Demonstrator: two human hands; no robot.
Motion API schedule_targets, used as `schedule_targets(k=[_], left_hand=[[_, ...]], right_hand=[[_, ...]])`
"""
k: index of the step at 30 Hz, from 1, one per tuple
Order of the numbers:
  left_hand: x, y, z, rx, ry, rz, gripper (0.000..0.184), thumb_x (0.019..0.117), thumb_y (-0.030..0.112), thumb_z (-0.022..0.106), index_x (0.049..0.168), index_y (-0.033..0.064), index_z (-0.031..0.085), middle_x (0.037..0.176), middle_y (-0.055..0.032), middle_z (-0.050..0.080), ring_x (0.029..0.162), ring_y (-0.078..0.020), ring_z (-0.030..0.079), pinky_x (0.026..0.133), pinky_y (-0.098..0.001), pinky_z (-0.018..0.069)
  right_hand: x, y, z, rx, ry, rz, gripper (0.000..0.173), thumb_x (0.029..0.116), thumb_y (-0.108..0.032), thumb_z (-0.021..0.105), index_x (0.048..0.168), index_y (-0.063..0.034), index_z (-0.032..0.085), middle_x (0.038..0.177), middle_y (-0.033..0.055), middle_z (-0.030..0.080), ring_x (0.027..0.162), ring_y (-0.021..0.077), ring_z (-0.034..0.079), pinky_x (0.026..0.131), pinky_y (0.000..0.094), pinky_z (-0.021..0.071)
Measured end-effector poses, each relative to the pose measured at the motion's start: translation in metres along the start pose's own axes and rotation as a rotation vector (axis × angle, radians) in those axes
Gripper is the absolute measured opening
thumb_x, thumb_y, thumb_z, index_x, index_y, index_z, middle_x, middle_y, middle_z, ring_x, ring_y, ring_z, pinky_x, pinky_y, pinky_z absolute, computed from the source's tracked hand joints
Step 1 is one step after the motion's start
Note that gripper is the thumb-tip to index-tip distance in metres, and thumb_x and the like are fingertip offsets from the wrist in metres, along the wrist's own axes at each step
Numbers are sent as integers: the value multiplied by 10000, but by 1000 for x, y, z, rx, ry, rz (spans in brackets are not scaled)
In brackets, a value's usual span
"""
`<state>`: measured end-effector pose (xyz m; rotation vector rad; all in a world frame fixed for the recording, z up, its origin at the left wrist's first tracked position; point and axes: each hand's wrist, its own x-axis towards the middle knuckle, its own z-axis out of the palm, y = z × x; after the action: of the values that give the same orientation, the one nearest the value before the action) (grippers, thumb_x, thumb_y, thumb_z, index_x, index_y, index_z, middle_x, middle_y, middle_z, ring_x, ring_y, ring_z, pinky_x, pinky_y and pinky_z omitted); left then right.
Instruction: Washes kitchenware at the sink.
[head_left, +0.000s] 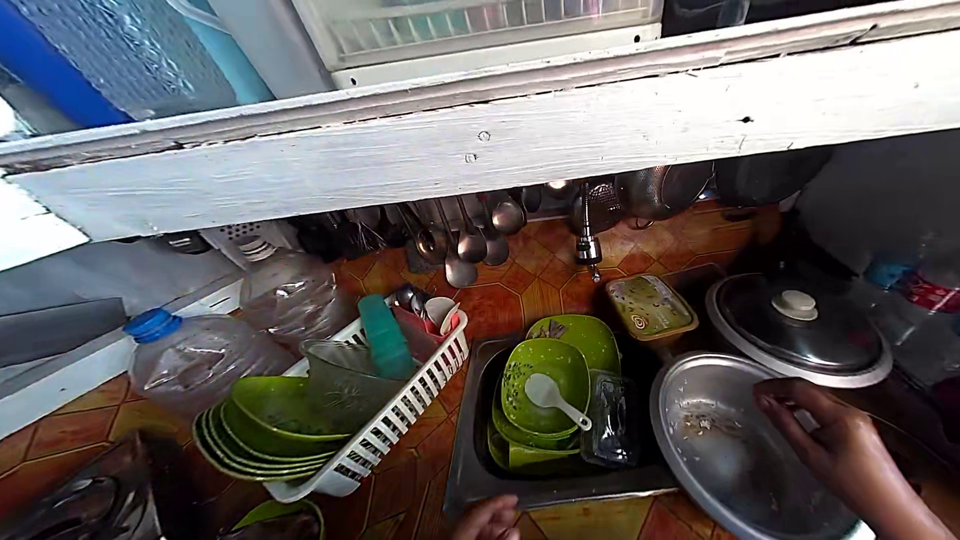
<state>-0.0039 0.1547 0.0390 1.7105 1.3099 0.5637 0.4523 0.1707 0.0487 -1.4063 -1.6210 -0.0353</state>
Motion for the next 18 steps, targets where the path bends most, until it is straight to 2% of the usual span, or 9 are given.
schedule_targets(k=[2,5,8,11,14,16,18], left_hand=[[40,27,-3,62,-54,64,386,998,177,637,1321,-33,626,1232,-201,681,1099,-275,692,975,-445,561],[103,57,0,69,-157,109,380,998,202,638,1326,10,634,1223,-158,687,1101,-232,685,975,-414,560],[161,75,9,-213,-214,-8,330,1043,160,567,1321,-14,608,1216,-154,677,1031,-213,696,915,-386,577],[205,84,20,-563,-153,-198,302,1090,174,488,1302,-17,586,1110,-126,675,893,-207,691,793,-372,583],[238,89,24,-636,-115,-258,294,1087,183,505,1298,-8,581,1065,-126,672,843,-201,681,754,-353,576],[255,89,25,-645,-122,-271,305,1088,185,504,1322,-1,566,1089,-139,667,853,-211,679,758,-358,573],[270,89,26,-674,-116,-288,314,1089,181,500,1342,2,549,1117,-152,658,856,-216,676,749,-357,567]], right_hand=[[22,-1,14,-7,-59,-49,322,975,-344,560,960,-86,752,910,43,730,799,89,683,737,260,584],[58,-13,42,-10,-170,-23,304,981,-333,588,1036,-85,755,980,67,737,863,163,712,775,347,611],[107,-37,77,86,-365,165,344,1017,-253,622,1236,6,682,1155,192,700,982,277,714,893,442,591],[157,-50,127,117,-462,307,428,1034,-241,602,1388,0,587,1296,215,643,1104,297,677,984,439,543],[198,-46,178,88,-378,432,474,1008,-246,634,1410,-2,569,1285,226,636,1131,335,648,1016,476,505],[220,-43,203,76,-317,536,470,991,-256,656,1378,2,590,1283,237,630,1178,360,623,1047,497,481],[235,-43,223,40,-277,646,442,973,-286,681,1293,16,642,1296,249,629,1238,374,603,1074,516,465]])
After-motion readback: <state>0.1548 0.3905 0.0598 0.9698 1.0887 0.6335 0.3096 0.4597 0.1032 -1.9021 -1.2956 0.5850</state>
